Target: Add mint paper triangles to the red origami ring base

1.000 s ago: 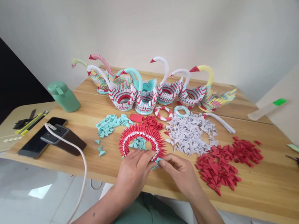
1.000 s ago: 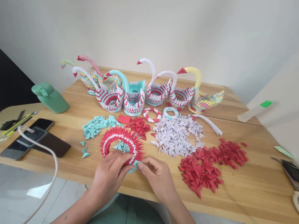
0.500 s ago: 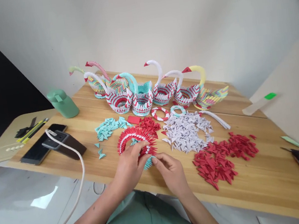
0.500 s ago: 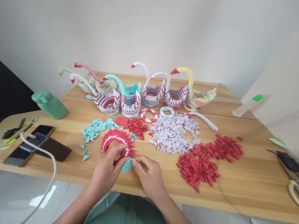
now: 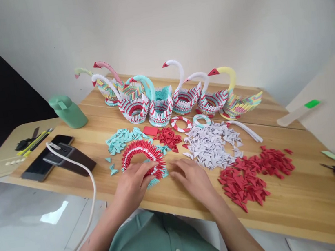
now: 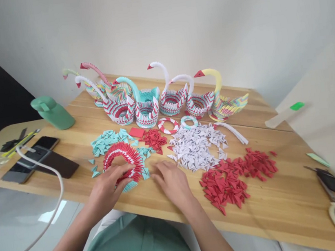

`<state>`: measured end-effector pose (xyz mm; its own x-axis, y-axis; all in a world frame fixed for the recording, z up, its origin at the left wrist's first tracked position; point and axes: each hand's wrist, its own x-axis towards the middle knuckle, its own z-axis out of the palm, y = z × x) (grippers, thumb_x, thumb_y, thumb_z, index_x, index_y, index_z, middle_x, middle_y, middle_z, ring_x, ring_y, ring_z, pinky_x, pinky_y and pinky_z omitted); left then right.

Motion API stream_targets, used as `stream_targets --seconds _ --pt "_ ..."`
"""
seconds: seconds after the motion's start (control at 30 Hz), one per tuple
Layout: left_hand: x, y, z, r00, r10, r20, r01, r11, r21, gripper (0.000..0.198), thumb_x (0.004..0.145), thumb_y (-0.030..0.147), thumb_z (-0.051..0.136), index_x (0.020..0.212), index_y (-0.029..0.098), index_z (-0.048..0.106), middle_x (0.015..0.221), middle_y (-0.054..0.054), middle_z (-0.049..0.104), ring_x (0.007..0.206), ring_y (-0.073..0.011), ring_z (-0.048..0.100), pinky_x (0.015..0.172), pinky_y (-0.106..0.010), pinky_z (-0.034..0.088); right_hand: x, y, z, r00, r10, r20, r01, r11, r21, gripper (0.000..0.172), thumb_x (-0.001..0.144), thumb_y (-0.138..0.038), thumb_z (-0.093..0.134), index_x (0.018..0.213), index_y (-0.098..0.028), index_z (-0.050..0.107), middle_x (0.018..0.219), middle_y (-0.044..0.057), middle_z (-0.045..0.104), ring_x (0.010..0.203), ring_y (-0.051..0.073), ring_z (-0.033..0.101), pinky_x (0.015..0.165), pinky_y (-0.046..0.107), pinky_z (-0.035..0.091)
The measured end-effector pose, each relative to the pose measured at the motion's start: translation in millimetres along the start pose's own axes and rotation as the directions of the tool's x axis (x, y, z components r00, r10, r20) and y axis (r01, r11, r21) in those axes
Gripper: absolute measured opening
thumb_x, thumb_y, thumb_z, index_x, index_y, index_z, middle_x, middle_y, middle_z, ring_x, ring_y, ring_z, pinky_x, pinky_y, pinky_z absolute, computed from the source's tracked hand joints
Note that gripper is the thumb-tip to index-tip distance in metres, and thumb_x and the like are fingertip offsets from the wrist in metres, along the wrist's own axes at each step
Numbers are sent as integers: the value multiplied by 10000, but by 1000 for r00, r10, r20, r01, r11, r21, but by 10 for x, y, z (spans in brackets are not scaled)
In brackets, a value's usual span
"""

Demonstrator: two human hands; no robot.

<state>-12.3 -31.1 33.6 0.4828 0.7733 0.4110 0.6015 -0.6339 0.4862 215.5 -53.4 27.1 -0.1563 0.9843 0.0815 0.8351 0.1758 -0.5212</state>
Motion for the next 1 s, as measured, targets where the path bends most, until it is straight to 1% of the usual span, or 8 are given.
stream_targets --seconds 0.17,0.27,0.37,0.53,0.6,0.73,0.9,1.0 --pt "-17 22 -13 1000 -11 12 11 1000 1 245 964 194 514 1193 198 602 995 -56 730 888 -206 682 777 -323 515 186 -214 103 999 -10 37 15 990 -138 129 900 -243 629 1014 -202 671 947 93 711 936 296 659 705 346 455" --pt "-19 36 13 999 37 6 -37 999 1 258 948 148 518 1186 197 604 974 -52 733 870 -208 681 773 -333 513 224 -205 127 999 -6 42 12 988 -151 72 880 -159 608 910 -205 655 882 81 694 863 278 654 657 327 415" --pt "-17 44 48 997 76 8 -76 997 -3 262 938 131 514 1174 194 608 973 -61 730 870 -214 678 767 -338 511 204 -137 141 1000 -6 15 8 995 -102 119 882 -144 568 792 -212 607 806 59 670 776 254 633 634 318 392" --pt "-7 53 59 998 66 23 -65 997 -38 270 937 139 527 1190 199 600 991 -61 726 858 -215 675 761 -342 510 146 5 151 997 27 -70 -21 996 81 122 884 -191 557 774 -215 604 759 42 673 722 236 617 643 322 410" --pt "-2 54 57 998 64 18 -63 997 -55 268 944 149 525 1198 199 593 1003 -63 725 872 -218 674 775 -347 510 125 56 138 993 61 -102 -43 984 172 86 885 -231 571 860 -213 651 807 45 694 750 233 627 676 330 436" --pt "11 61 60 997 73 1 -72 994 -76 251 962 169 502 1196 191 592 978 -69 723 862 -224 673 768 -350 508 67 113 94 986 112 -125 -63 937 344 194 877 -282 583 1022 -216 694 957 56 713 835 224 640 766 344 472" --pt "39 106 56 997 71 7 -70 994 -85 261 969 157 475 1189 207 607 981 -59 730 862 -213 676 761 -339 503 -52 98 53 952 278 -129 -159 809 565 189 847 -375 639 897 -203 697 851 36 705 775 205 625 736 329 485" --pt "54 126 65 997 69 -18 -70 993 -90 249 975 161 461 1172 192 610 986 -64 734 868 -215 680 755 -344 509 -127 62 8 951 297 -84 -155 694 703 201 827 -403 685 879 -210 683 786 13 679 747 190 619 727 315 495"
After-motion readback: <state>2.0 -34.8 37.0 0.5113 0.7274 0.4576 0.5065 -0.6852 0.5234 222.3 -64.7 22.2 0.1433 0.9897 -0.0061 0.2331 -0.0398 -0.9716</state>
